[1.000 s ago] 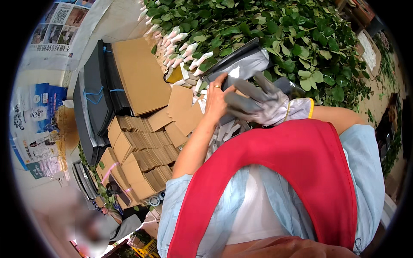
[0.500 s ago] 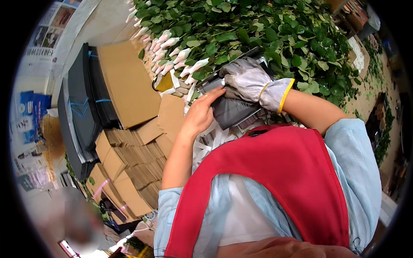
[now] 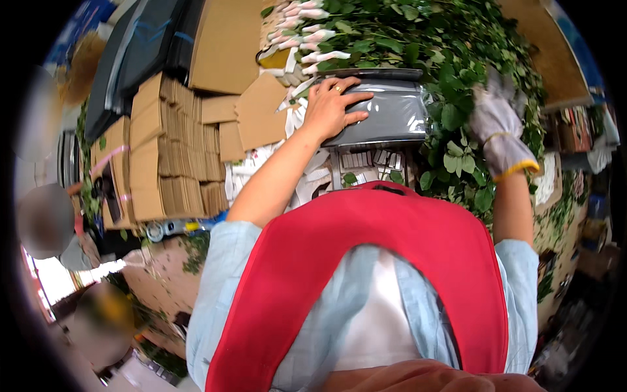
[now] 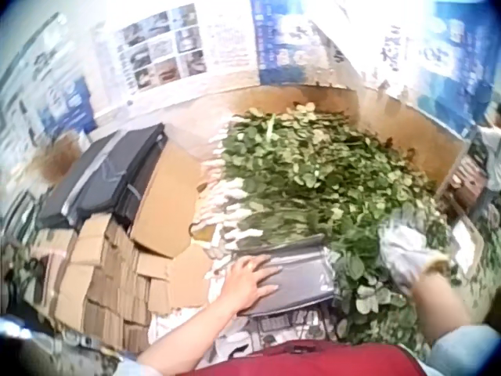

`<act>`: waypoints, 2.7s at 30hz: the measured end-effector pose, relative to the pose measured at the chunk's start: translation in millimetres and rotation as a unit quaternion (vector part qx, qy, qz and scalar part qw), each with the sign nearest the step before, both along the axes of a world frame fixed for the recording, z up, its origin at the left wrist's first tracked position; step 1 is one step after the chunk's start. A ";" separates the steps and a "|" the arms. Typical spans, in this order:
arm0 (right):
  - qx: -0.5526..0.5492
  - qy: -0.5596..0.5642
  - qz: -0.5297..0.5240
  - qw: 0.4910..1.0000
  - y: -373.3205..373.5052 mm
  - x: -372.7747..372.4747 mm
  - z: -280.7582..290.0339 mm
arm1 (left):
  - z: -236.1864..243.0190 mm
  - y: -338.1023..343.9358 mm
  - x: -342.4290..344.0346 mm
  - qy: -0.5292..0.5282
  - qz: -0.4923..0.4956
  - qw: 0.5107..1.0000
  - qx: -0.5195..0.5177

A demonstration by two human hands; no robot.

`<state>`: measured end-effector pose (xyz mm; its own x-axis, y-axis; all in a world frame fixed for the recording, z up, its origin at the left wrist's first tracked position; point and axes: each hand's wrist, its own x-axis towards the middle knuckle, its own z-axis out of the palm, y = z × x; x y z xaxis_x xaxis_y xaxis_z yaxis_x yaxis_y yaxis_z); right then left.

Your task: The person arranges pink roses and green leaves into a black rectangular container, adjusting the placement of the flowers and foliage. They then place a clear plastic lid over the arrangement and secure it.

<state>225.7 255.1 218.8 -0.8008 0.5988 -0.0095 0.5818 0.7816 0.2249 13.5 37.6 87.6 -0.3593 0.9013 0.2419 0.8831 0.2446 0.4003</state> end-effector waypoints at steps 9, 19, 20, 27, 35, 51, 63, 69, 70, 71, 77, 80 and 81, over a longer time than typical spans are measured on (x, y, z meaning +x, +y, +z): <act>-0.232 0.097 0.266 0.931 -86.0 -105.8 -99.5 | -24.4 -4.2 -13.2 -0.018 0.021 0.999 0.040; -0.181 0.187 0.245 0.934 -100.8 -120.3 -116.2 | -106.9 -96.7 70.1 0.049 0.340 0.939 -0.018; -0.179 0.200 0.265 0.926 -100.2 -119.1 -113.9 | -112.9 -108.8 77.1 0.056 0.283 0.956 -0.058; -0.214 0.219 0.238 0.922 -88.3 -116.5 -120.5 | -79.4 -288.6 163.5 0.049 0.286 0.939 -0.187; -0.122 0.229 0.241 0.935 -107.5 -123.4 -104.6 | -96.5 -203.7 51.5 -0.049 0.341 0.886 -0.310; -0.196 0.246 0.218 0.924 -99.2 -123.8 -94.0 | 17.4 -114.6 -45.1 -0.477 0.017 0.865 -0.153; -0.163 0.221 0.235 0.932 -97.6 -126.9 -99.1 | -26.1 -111.3 -49.6 -0.509 0.018 0.855 -0.100; -0.146 0.231 0.263 0.925 -98.7 -129.6 -104.6 | -85.8 -207.6 27.9 -0.303 0.190 0.932 -0.060; -0.140 0.227 0.273 0.924 -98.5 -129.7 -104.2 | -95.3 -221.3 40.8 -0.247 0.203 0.945 -0.075; -0.157 0.215 0.251 0.931 -98.5 -129.5 -104.4 | -98.1 -225.1 51.2 -0.197 0.211 0.956 -0.051; -0.150 0.221 0.289 0.919 -99.3 -129.5 -107.7 | -84.9 -177.9 51.9 -0.115 0.133 0.984 0.026; -0.144 0.215 0.286 0.923 -100.5 -130.1 -109.2 | -82.6 -177.4 44.5 -0.044 0.146 0.985 0.077; -0.146 0.217 0.288 0.921 -100.1 -131.0 -108.2 | -89.4 -176.7 43.3 -0.065 0.140 0.987 0.042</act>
